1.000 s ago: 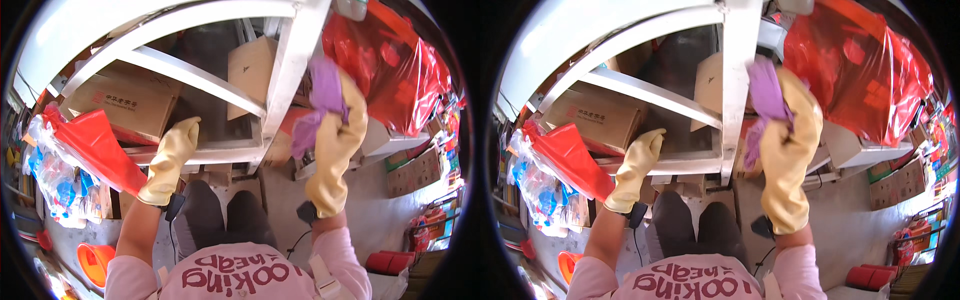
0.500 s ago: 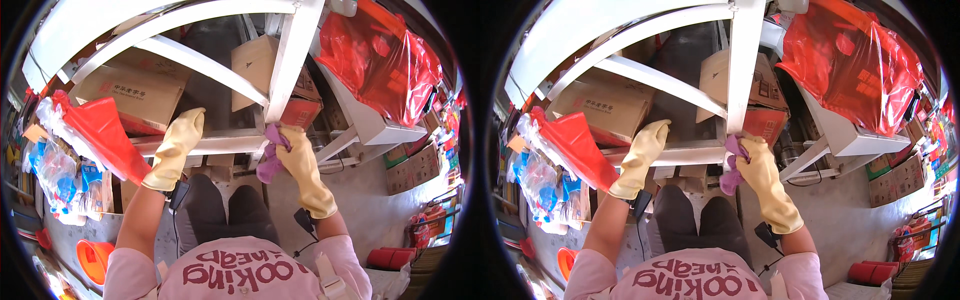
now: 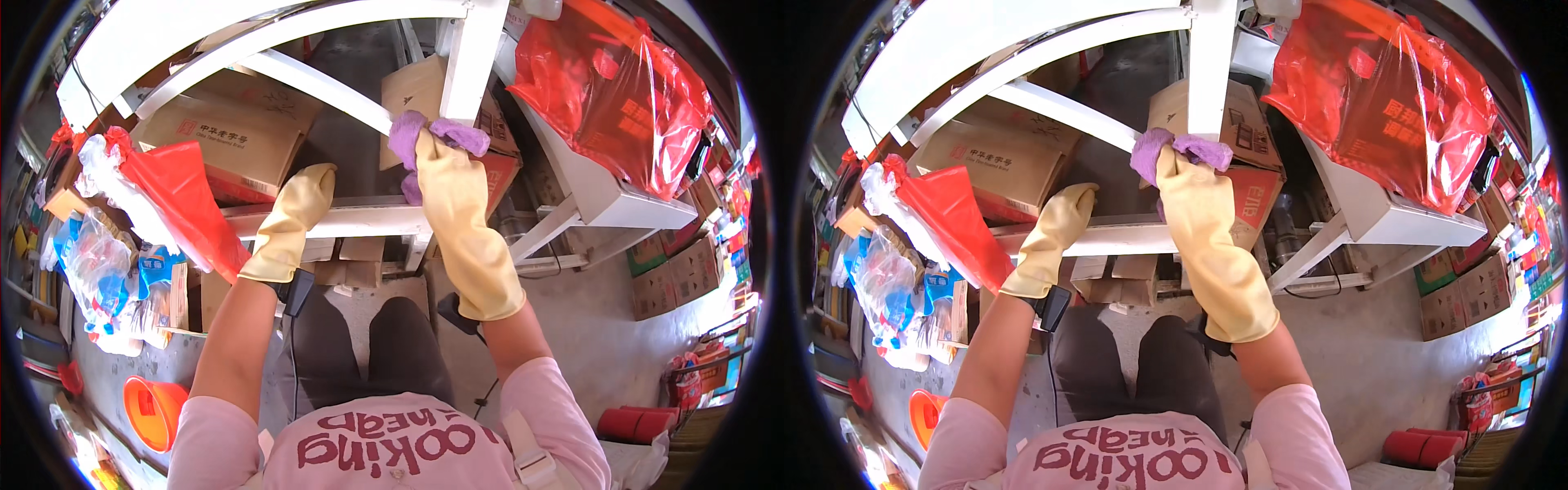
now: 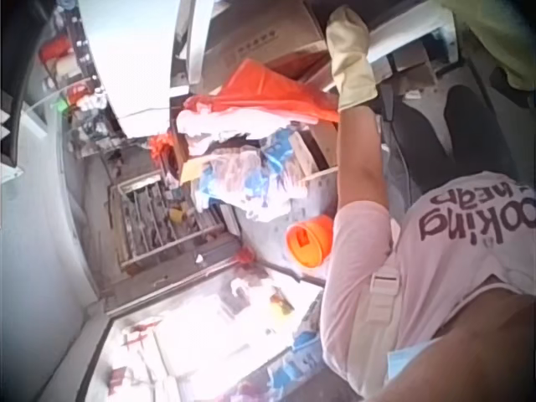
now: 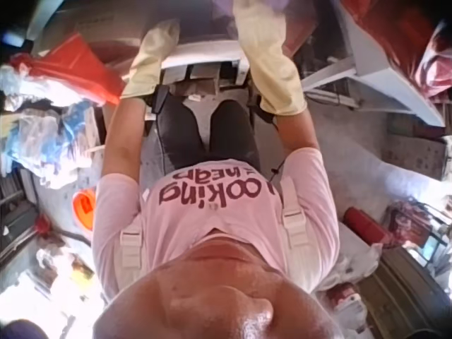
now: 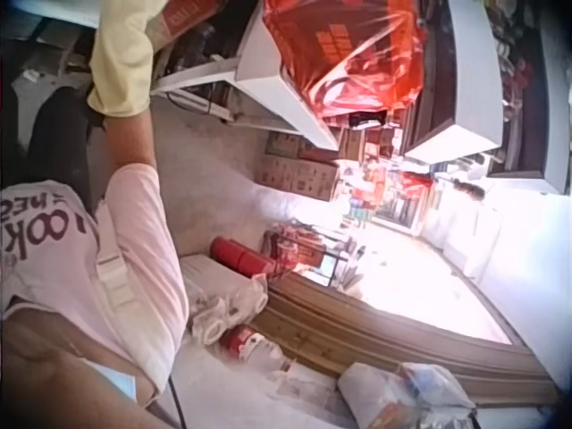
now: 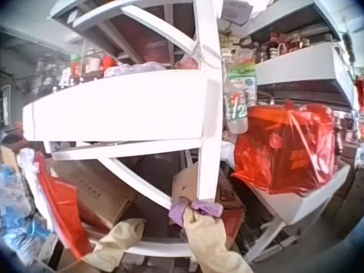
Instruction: The person is cleaning dust and grime from shelves and products in a shop using a wet cloth.
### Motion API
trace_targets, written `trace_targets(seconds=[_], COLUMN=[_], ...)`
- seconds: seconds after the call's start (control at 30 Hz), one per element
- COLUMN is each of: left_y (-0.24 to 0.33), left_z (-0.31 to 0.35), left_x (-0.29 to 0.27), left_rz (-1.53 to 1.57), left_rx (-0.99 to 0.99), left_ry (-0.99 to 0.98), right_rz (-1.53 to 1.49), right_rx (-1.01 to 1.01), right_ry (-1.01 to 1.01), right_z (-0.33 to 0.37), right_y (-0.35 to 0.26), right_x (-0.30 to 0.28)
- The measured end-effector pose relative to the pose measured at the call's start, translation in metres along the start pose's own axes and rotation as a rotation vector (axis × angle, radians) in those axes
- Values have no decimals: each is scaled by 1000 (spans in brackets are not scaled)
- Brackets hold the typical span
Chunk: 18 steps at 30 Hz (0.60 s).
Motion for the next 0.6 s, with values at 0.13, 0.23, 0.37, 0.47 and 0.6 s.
trace_targets(seconds=[0.13,0.23,0.37,0.47,0.6], left_y=[-6,0,-6,-10,2], left_z=[5,2,7,7,1], left_x=[-3,2,0,1,2], left_rz=[12,36,-7,49,5], left_rx=[30,13,-28,-45,-26], left_ry=[-5,7,-24,-42,-77], right_rz=[-296,-422,-1315,-918,-506], right_rx=[27,289,442,69,-19], right_ry=[-56,-163,81,593,812], right_z=[43,96,82,37,15], right_y=[13,56,80,72,51], right_x=[0,38,-11,-88,-65])
Point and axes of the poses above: each hand's wrist, its own z-axis away from the middle knuckle, its own x-axis out of the palm, y = z × x, the point moved 9 cm from there along -z, towards the middle knuckle, and after that the axes turned 7 degrees about z, right-handed, at the moved point
